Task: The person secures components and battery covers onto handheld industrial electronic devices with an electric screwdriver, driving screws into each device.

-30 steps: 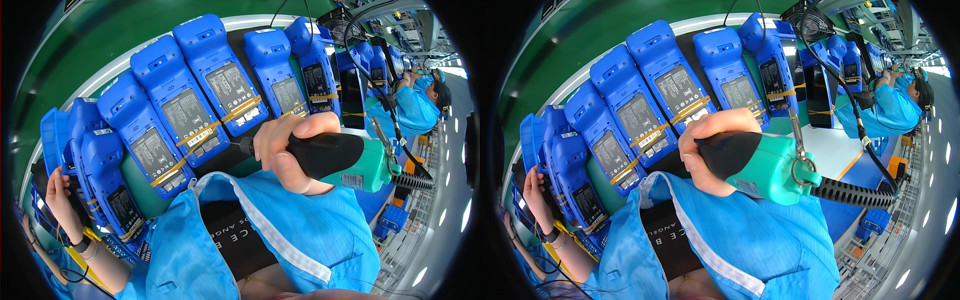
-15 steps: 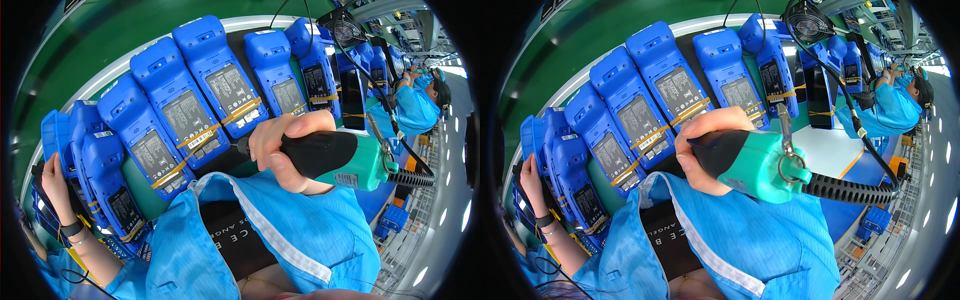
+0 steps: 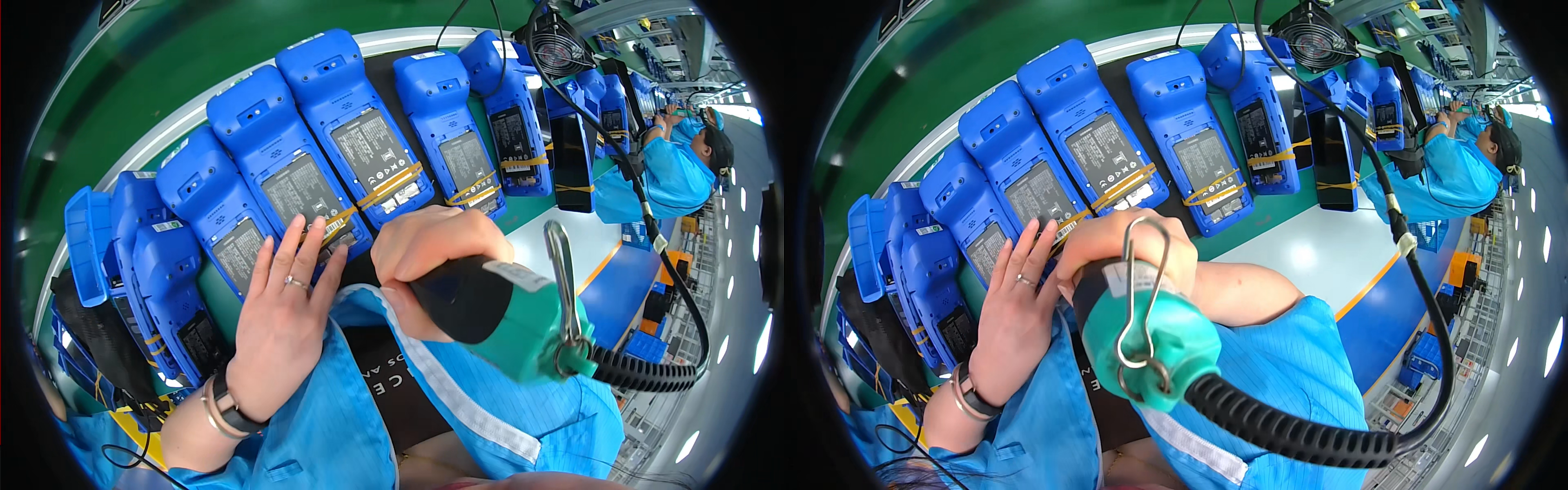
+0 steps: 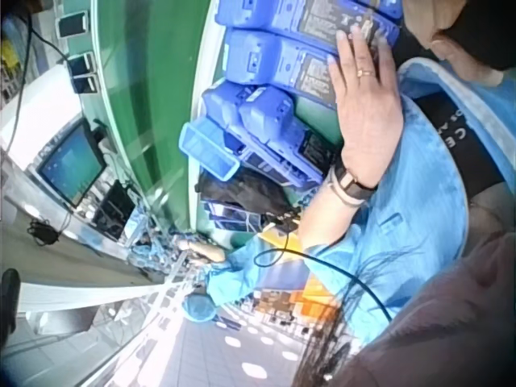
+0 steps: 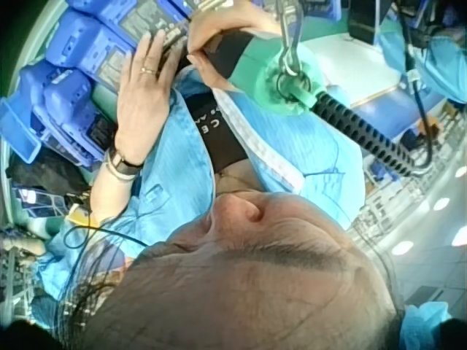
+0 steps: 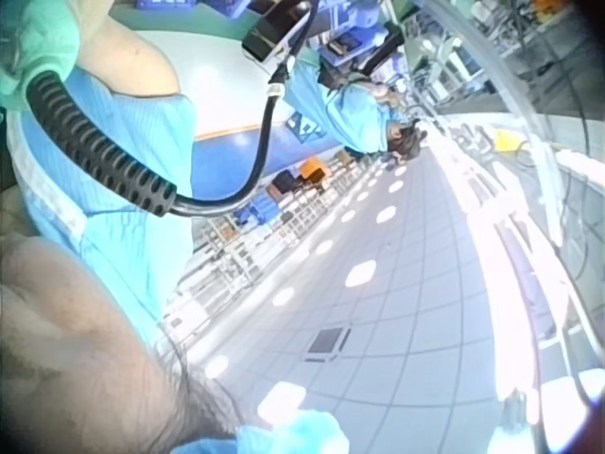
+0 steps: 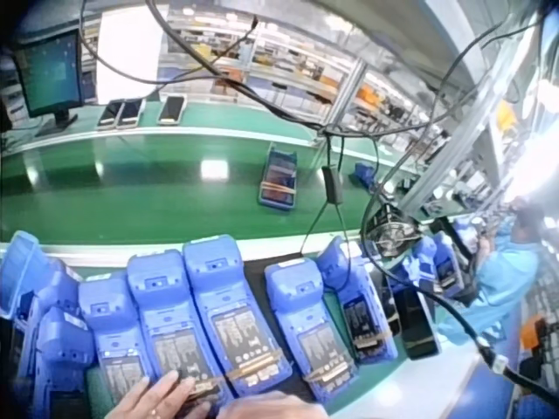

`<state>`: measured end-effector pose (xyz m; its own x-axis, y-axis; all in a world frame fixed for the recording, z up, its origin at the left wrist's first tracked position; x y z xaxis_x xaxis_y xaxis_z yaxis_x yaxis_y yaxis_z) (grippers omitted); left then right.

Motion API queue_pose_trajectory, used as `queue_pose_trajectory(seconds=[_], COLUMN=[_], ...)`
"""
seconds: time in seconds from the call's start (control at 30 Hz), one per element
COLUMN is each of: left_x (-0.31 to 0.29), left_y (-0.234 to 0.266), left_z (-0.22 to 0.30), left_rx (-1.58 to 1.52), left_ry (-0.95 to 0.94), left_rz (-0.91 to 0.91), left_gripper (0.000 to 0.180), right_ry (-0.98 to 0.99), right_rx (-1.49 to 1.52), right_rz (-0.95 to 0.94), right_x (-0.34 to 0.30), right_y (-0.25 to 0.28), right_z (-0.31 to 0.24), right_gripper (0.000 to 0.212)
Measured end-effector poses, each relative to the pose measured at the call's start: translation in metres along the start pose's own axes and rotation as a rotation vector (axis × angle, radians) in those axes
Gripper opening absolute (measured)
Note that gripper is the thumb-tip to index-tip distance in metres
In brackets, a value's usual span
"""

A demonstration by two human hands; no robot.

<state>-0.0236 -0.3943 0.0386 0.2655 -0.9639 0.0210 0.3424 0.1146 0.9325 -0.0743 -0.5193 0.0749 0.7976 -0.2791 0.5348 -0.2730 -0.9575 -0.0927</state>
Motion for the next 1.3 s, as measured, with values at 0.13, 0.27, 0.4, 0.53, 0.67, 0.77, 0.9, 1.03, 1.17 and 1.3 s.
queue_pose_trajectory(seconds=[0.13, 0.27, 0.4, 0.53, 0.67, 0.77, 0.9, 1.03, 1.17, 1.3], left_x=[-0.003, -0.002, 0.002, 0.011, 0.022, 0.026, 0.026, 0.028, 0.027, 0.026], left_y=[-0.013, -0.013, -0.007, -0.005, 0.000, -0.005, -0.010, -0.010, -0.012, -0.013], left_z=[-0.001, -0.003, -0.002, -0.009, -0.006, -0.009, -0.010, -0.010, -0.012, -0.013], left_rx=[0.060, 0.071, 0.058, -0.094, 0.017, 0.008, 0.050, 0.055, 0.057, 0.067], left_ry=[-0.013, -0.002, -0.017, 0.054, 0.024, 0.048, 0.028, 0.020, 0.021, 0.015], left_rz=[-0.023, -0.029, 0.020, 0.033, 0.119, 0.095, 0.035, 0.027, 0.027, 0.038], left_gripper=[0.043, 0.044, 0.042, 0.041, 0.033, 0.033, 0.033, 0.033, 0.032, 0.032], right_ry=[-0.027, -0.082, -0.063, 0.061, -0.083, -0.035, -0.051, -0.072, -0.091, -0.101], right_rx=[-0.166, -0.178, -0.239, 0.142, 0.035, -0.055, -0.080, -0.108, -0.137, -0.169], right_rz=[-0.022, 0.019, -0.044, 0.331, 0.309, 0.260, 0.234, 0.204, 0.176, 0.148], right_x=[0.005, 0.002, 0.009, 0.006, 0.016, 0.023, 0.030, 0.031, 0.031, 0.030], right_y=[0.002, 0.005, 0.013, 0.031, 0.028, 0.031, 0.025, 0.025, 0.026, 0.029], right_z=[-0.009, -0.008, -0.023, -0.018, -0.004, 0.002, 0.016, 0.020, 0.023, 0.019], right_gripper=[0.035, 0.033, 0.036, 0.038, 0.042, 0.041, 0.041, 0.040, 0.040, 0.040])
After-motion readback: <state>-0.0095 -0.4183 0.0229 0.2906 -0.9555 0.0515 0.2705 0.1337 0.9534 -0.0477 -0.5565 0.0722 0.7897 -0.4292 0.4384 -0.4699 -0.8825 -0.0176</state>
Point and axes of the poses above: each hand's wrist, its own x-axis towards the middle knuckle, its own y-axis out of the back of the hand, z = x × y, the point moved 7 cm from there along x, towards the middle knuckle, and after that the axes turned 5 degrees about z, right-handed, at the moved point
